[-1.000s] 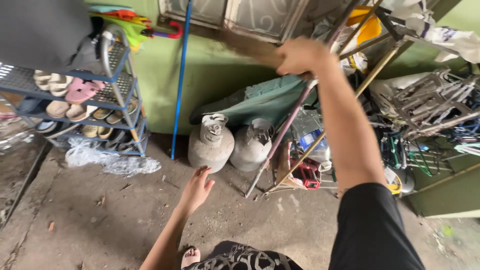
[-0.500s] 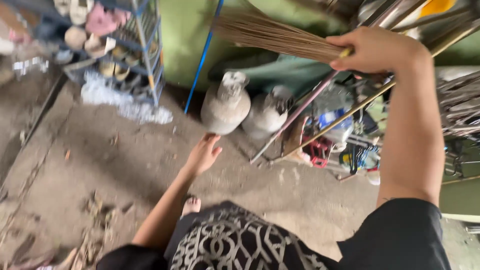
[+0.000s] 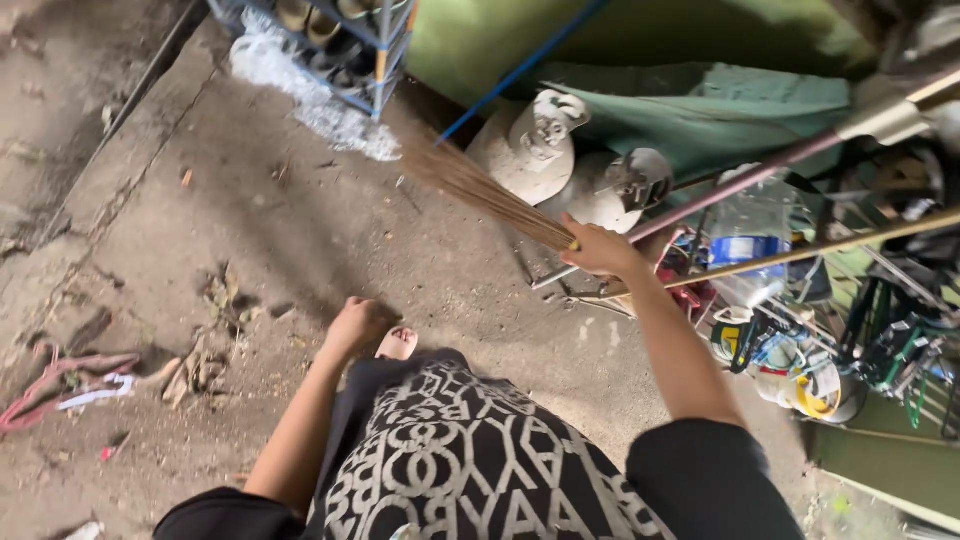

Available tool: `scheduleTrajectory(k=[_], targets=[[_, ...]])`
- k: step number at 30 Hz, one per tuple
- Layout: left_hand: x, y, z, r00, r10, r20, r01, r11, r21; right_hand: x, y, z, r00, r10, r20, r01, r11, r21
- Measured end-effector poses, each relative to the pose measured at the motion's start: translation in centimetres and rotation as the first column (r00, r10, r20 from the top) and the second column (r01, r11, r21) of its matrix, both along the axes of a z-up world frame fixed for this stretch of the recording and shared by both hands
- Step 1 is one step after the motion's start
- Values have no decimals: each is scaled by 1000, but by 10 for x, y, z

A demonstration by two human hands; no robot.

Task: The recorder uses a hand broom to sweep dust and debris on a concrete floor.

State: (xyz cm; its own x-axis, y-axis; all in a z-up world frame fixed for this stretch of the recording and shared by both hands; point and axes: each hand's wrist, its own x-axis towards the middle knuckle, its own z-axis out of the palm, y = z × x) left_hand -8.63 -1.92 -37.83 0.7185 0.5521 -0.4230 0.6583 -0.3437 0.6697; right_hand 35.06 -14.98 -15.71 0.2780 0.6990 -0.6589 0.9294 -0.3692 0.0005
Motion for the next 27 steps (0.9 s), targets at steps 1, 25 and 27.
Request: scheduleTrajectory(k=[1,25,27], targets=[[-16,-2,-9,1000,13,-11,-13,1000,-12,-14,16,3,1000,13,-11,-13,1000,-12],[72,-51,-115,826,428,-368,-500,857,-124,111,176,-202,825,-300,-478,188,945,-268],[71,-36,-124,782,515,-351,-570,819,-70,111,210,-176,935,-253,-247,182,944,-277]])
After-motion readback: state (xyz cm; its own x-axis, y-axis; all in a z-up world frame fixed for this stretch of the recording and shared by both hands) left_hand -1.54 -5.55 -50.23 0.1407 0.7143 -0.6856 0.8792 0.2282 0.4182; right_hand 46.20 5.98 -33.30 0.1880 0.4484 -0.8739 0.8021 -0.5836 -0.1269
